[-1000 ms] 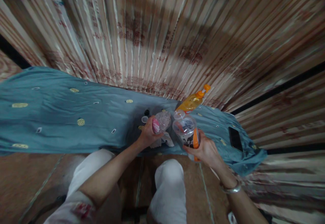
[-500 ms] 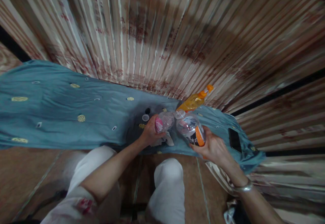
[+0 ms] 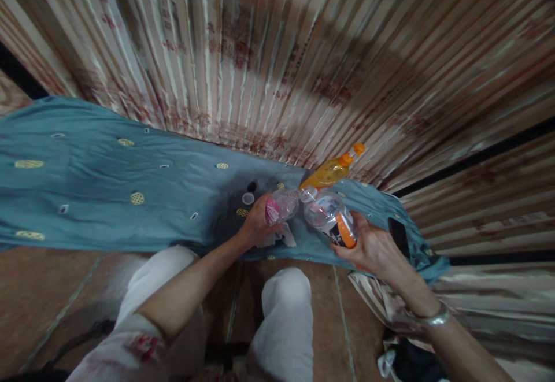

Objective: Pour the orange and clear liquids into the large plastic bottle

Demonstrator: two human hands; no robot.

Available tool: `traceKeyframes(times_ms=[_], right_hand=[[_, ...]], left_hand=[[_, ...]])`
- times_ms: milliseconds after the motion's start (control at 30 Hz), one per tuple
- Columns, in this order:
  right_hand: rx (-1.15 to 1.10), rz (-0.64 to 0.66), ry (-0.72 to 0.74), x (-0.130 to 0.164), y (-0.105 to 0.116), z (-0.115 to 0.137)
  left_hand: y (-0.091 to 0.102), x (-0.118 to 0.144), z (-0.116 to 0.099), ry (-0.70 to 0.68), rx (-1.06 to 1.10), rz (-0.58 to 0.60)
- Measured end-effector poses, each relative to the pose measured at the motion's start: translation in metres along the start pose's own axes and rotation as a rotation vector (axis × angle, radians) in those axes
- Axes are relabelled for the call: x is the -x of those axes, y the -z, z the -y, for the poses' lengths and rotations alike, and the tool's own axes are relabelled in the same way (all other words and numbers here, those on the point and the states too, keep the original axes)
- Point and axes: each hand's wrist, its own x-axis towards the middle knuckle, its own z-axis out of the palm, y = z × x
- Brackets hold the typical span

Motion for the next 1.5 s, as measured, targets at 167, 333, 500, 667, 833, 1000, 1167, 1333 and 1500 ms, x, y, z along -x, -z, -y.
traceKeyframes(times_ms=[167, 333, 500, 667, 833, 1000, 1167, 1333, 1500], right_hand=[[-0.005, 0.020, 0.037, -0.001, 0.008, -0.008], [-0.015, 0.039, 0.026, -0.002, 0.009, -0.011], [-0.020, 0.075, -0.011, 0.000, 0.012, -0.008], [-0.031, 0.092, 0.004, 0.000, 0.018, -0.009], [-0.042, 0.092, -0.017, 0.001, 0.022, -0.004], [-0.066, 0.099, -0.018, 0.000, 0.027, -0.002], [-0.073, 0.137, -0.026, -0.004, 0.032, 0.000], [-0.076, 0.144, -0.058, -0.004, 0.030, -0.002], [-0.096, 0.124, -0.044, -0.002, 0.030, -0.009]], left_hand=[[-0.002, 0.000, 0.000, 0.011, 0.008, -0.003], [-0.003, -0.001, -0.004, 0.013, -0.001, 0.000], [-0.004, -0.001, -0.006, 0.004, -0.012, 0.010], [-0.004, -0.001, -0.005, 0.013, -0.027, 0.003], [-0.005, -0.003, -0.004, 0.015, -0.018, 0.017], [-0.007, -0.003, -0.003, 0.004, -0.020, -0.004], [-0.007, -0.004, -0.007, 0.013, 0.001, 0.009], [-0.006, -0.005, -0.013, 0.036, 0.014, 0.020], [-0.006, -0.005, -0.014, 0.019, 0.010, 0.008]])
